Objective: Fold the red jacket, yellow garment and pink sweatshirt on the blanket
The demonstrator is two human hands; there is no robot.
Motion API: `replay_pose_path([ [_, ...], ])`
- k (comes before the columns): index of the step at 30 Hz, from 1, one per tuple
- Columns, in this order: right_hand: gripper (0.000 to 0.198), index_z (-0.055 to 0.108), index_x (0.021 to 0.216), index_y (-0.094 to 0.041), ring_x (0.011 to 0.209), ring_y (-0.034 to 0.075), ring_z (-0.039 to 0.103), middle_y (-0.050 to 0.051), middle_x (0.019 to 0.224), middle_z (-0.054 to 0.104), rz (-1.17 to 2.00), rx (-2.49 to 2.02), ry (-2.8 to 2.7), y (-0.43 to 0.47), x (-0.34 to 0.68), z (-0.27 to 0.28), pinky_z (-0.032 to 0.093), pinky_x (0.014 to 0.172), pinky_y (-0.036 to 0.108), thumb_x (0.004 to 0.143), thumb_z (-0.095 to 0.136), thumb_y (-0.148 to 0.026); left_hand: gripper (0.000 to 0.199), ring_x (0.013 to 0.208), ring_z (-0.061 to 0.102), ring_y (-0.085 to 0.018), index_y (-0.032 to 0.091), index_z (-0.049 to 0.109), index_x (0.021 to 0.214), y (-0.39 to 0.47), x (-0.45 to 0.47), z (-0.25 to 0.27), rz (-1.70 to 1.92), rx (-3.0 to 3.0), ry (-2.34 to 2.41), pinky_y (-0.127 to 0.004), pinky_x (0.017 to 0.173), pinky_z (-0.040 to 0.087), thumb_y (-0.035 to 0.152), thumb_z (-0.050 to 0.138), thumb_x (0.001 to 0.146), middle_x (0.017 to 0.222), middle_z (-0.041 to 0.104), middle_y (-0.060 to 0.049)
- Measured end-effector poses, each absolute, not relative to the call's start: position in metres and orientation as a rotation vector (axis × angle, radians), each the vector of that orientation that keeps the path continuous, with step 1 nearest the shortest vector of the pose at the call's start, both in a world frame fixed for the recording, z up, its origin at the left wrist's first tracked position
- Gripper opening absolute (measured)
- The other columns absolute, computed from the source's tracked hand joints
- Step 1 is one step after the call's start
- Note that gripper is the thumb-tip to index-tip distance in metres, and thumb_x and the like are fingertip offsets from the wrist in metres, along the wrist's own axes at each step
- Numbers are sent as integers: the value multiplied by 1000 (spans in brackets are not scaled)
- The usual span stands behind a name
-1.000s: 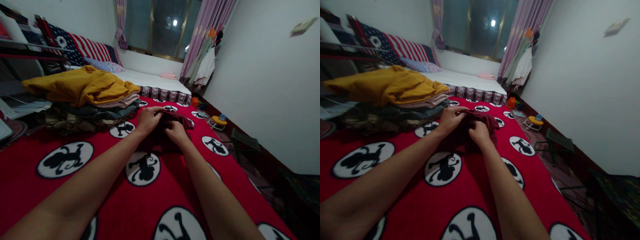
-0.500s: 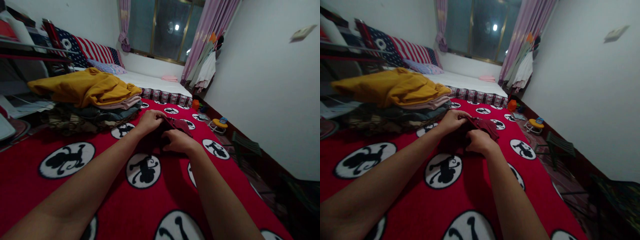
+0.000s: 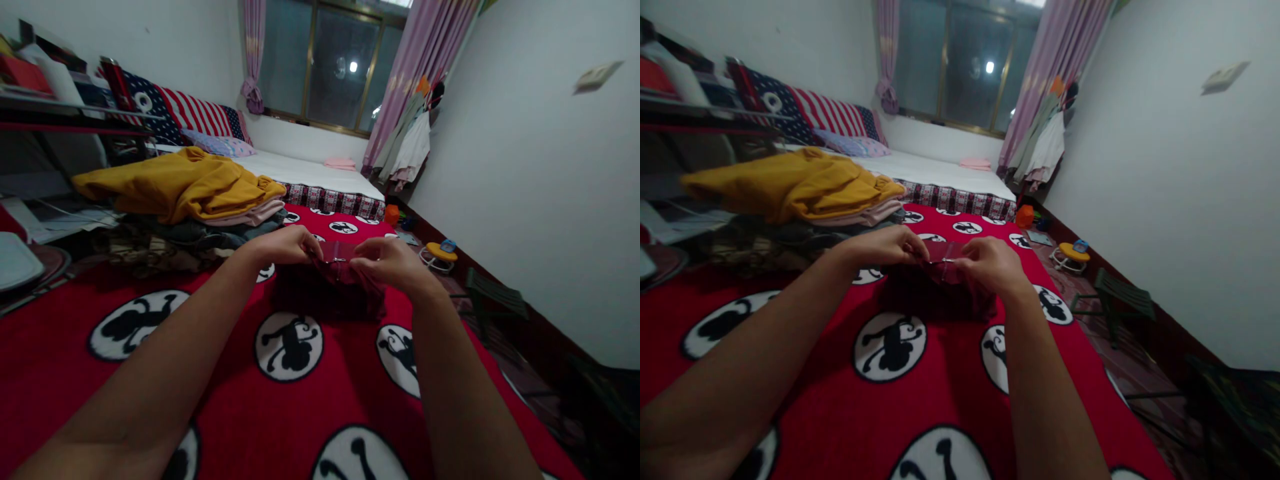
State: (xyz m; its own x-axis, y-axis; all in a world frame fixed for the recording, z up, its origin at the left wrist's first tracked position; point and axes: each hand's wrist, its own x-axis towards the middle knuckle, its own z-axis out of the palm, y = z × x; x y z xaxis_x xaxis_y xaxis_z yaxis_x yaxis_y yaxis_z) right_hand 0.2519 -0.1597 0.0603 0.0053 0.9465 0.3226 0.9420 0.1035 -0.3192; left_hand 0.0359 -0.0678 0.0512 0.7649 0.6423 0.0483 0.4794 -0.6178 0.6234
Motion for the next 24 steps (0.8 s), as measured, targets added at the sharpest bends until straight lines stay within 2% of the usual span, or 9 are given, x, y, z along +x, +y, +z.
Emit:
replay_pose_path([
  [4,25,76,85,-19,70,17,63,5,77,72,-127,-1699,-1695,-158,242,64,46,67,29,82,62,-40,27,63,62,-13,21,78,90,-79,32,60,140,2319,664,-18,57,44,17,67,66,74,73,0],
  [7,19,75,90,-19,82,19,66,6,88,74,-105,-1718,-1713,-149,239,54,48,77,31,83,61,-30,21,65,64,-14,23,79,85,-80,36,57,24,2351,597,-19,57,45,36,69,72,75,74,0],
  [10,28,70,109,-17,101,21,64,9,111,71,-136,-1750,-1707,-133,242,29,46,92,33,86,58,-26,33,72,66,-17,18,78,89,-73,51,41,351,2470,748,-22,65,49,43,58,83,78,74,-3],
  [12,39,61,127,-18,120,22,55,11,131,61,-179,-1770,-1762,-122,247,8,40,104,37,89,54,-29,39,92,67,-21,18,73,108,-67,64,20,648,2518,858,-27,82,50,44,51,88,100,74,-7],
  [13,45,55,134,-20,129,24,48,11,140,54,-165,-1809,-1807,-118,251,-3,35,108,41,91,52,-32,44,107,63,-23,21,68,120,-64,71,7,718,2543,901,-32,93,48,46,48,90,117,69,-9],
  [15,53,42,144,-25,141,27,32,10,153,37,-36,-1965,-1867,-112,261,-24,29,112,51,95,45,-43,55,135,42,-28,28,50,139,-59,83,-18,623,2614,1001,-47,111,32,54,45,91,147,47,-9],
  [18,61,30,150,-26,145,29,23,11,159,22,226,-2182,-1801,-108,278,-45,26,110,60,97,31,-56,65,148,13,-30,36,30,149,-52,92,-43,393,2630,1148,-61,115,9,64,37,92,161,18,-5],
  [21,63,27,151,-25,145,29,24,12,160,21,253,-2194,-1748,-109,287,-52,25,111,59,96,31,-57,67,149,9,-28,37,24,151,-48,91,-48,365,2615,1169,-61,115,5,67,31,92,161,16,-3],
  [24,63,36,147,-23,140,28,35,12,155,33,185,-2136,-1697,-111,286,-49,32,109,49,94,37,-57,67,148,14,-28,33,31,150,-43,83,-47,437,2607,1216,-56,116,11,67,31,92,160,22,-5],
])
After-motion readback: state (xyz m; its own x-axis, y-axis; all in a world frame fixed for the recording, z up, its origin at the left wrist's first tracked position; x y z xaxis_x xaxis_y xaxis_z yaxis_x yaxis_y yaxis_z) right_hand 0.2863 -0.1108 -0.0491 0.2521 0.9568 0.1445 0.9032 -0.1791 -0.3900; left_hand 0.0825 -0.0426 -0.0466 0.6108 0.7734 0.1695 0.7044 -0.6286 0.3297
